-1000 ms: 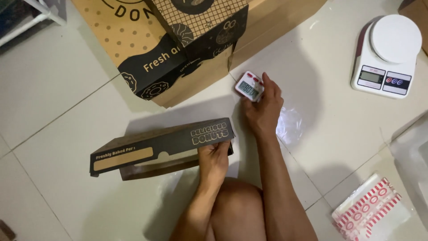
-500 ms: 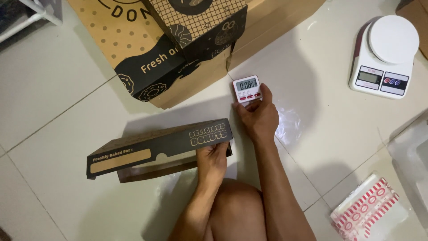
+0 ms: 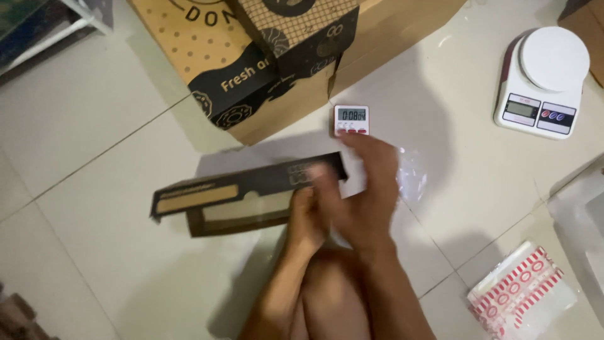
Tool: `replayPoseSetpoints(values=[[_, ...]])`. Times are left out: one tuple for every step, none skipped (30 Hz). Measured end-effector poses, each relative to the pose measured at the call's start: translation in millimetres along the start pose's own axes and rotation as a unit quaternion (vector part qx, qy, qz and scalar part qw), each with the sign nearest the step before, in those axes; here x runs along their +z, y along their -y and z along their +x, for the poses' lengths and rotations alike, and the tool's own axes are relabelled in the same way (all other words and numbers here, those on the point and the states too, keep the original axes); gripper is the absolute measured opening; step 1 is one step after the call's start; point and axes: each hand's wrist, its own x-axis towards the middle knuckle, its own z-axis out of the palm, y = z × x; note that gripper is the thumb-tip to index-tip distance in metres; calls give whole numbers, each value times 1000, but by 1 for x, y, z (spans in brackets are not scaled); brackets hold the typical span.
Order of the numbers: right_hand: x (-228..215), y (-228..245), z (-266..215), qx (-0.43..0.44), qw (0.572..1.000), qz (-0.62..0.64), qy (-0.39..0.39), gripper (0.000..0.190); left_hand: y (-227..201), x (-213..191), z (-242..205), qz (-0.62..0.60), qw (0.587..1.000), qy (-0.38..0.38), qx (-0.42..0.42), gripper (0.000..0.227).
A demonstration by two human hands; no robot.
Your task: The person sits on the floor and folds a flat cardboard sheet into a rectangular box. They fold the side flaps, tuck tabs into slots, and secure the structure by hand. The finished box is briefly placed on a digital scale before being set aside.
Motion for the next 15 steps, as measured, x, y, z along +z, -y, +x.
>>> replayPoseSetpoints(values=[[6, 10, -7, 1, 1000, 1, 2, 45, 4, -1, -6, -2, 1000, 4, -10, 36], [13, 20, -9, -60, 992, -76, 81, 50, 6, 0, -6, -5, 1000, 12, -14, 35], [19, 29, -12, -117, 968, -153, 159, 57, 7, 1, -7, -8, 1000, 20, -19, 35], [25, 28, -16, -122, 968, -154, 154, 57, 10, 1, -7, -11, 999, 28, -22, 35], [32, 28, -21, -93, 946, -205, 234, 70, 13, 1, -9, -14, 999, 36, -26, 35], [38, 28, -27, -62, 913, -254, 313, 87, 15, -1, -12, -17, 999, 41, -31, 36], [39, 22, -30, -65, 914, -254, 310, 87, 17, -3, -17, -19, 998, 47, -37, 36], [40, 16, -31, -58, 914, -274, 294, 82, 19, -6, -20, -22, 998, 51, -39, 37], [42, 11, -33, -51, 914, -293, 276, 83, 21, -9, -23, -26, 997, 55, -42, 38], [41, 5, -32, -58, 914, -292, 275, 83, 21, -13, -28, -29, 997, 57, -45, 39], [39, -1, -31, -61, 919, -288, 263, 79, 20, -17, -32, -33, 996, 60, -49, 40], [39, -6, -29, -64, 924, -284, 249, 77, 20, -22, -36, -35, 996, 63, -51, 41], [35, -8, -31, -71, 925, -282, 246, 77, 16, -27, -40, -38, 996, 67, -53, 42], [33, -11, -31, -99, 934, -270, 210, 70, 11, -32, -41, -40, 995, 70, -51, 44], [32, -13, -30, -126, 942, -258, 173, 64, 5, -37, -43, -42, 995, 73, -48, 45]])
